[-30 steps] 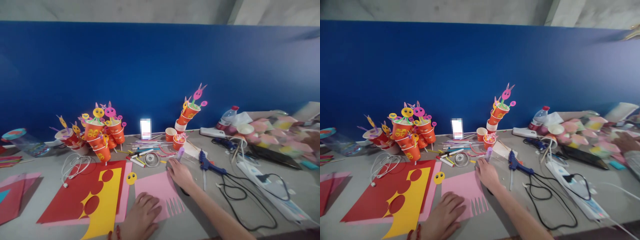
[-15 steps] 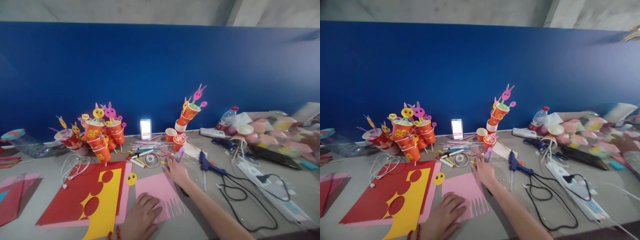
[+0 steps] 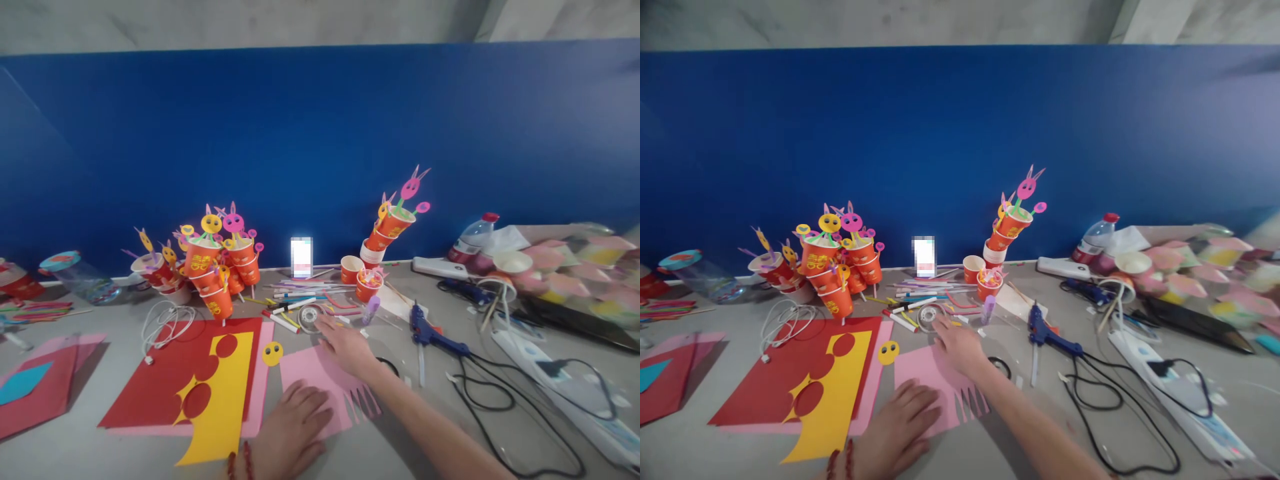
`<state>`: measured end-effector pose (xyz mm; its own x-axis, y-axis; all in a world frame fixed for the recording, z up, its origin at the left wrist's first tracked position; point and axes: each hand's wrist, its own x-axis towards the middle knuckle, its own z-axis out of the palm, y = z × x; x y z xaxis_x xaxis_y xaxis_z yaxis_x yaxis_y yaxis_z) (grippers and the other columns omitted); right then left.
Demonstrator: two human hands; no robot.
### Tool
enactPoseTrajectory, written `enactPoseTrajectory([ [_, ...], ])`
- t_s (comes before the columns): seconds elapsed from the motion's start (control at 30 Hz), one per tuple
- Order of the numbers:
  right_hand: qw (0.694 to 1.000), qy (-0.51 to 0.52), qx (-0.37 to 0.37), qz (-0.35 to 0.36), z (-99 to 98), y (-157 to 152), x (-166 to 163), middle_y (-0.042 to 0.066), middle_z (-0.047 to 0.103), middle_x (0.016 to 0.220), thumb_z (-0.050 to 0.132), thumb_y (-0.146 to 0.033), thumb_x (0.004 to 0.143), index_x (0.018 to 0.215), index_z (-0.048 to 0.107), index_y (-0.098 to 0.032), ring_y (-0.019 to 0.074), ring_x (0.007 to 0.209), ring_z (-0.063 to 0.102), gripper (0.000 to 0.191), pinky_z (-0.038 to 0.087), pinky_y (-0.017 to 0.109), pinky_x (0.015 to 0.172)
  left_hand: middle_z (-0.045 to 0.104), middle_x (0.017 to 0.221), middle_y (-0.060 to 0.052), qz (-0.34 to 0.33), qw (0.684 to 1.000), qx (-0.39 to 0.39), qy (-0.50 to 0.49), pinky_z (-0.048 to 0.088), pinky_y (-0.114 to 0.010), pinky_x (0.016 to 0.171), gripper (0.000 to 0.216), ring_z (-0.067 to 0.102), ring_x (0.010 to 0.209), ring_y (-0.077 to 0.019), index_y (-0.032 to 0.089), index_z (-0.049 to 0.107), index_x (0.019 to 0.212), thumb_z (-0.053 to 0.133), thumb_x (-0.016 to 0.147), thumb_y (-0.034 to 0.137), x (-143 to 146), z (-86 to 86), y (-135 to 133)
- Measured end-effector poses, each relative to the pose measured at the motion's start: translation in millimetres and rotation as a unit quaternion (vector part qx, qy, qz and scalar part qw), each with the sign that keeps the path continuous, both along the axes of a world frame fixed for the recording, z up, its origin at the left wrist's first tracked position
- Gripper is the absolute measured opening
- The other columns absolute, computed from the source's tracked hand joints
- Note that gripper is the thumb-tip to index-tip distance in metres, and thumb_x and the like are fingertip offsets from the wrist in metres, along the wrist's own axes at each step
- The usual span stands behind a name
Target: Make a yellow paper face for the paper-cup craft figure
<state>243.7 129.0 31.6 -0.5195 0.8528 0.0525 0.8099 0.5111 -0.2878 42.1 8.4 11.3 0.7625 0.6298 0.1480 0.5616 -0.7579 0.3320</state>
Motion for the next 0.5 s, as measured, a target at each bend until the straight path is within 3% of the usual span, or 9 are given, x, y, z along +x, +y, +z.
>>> enactPoseTrajectory([
  [0.2, 0.999, -0.003, -0.005, -0.033, 1.4, 3.5, -5.3, 0.007, 0.043, 0.157, 0.042, -0.020, 0.096, 0.139, 0.054, -0.022, 0.0269, 0.112, 0.067, 0.046, 0.055, 0.038, 0.091, 0.054, 0.143, -0.011, 0.034, 0.999, 0.008, -0.030, 0.031, -0.054, 0.117, 0.035, 0.050, 0.131, -0.0249, 0.021, 0.051, 0.130, 0.052, 0.095, 0.021, -3.7, -5.8, -0.8],
  [0.4, 0.996, 0.042, -0.016, 0.082, 2.4, -27.8, 16.8, 0.008, 0.063, 0.136, 0.047, -0.014, 0.092, 0.123, 0.066, -0.021, 0.0264, 0.119, 0.060, 0.037, 0.047, 0.038, 0.103, 0.062, 0.130, -0.011, 0.177, 0.969, 0.003, -0.171, 0.046, -0.045, 0.106, 0.030, 0.056, 0.122, -0.0238, 0.022, 0.060, 0.123, 0.041, 0.100, 0.017, -20.9, -1.6, 7.1],
  [0.5, 0.994, 0.038, -0.016, 0.100, -3.9, -43.0, 30.2, 0.008, 0.065, 0.133, 0.052, -0.014, 0.090, 0.120, 0.067, -0.021, 0.0277, 0.119, 0.058, 0.034, 0.045, 0.043, 0.106, 0.065, 0.124, -0.011, 0.221, 0.951, -0.014, -0.215, 0.051, -0.041, 0.101, 0.028, 0.059, 0.118, -0.0234, 0.022, 0.063, 0.119, 0.042, 0.101, 0.020, -31.3, 1.3, 12.9],
])
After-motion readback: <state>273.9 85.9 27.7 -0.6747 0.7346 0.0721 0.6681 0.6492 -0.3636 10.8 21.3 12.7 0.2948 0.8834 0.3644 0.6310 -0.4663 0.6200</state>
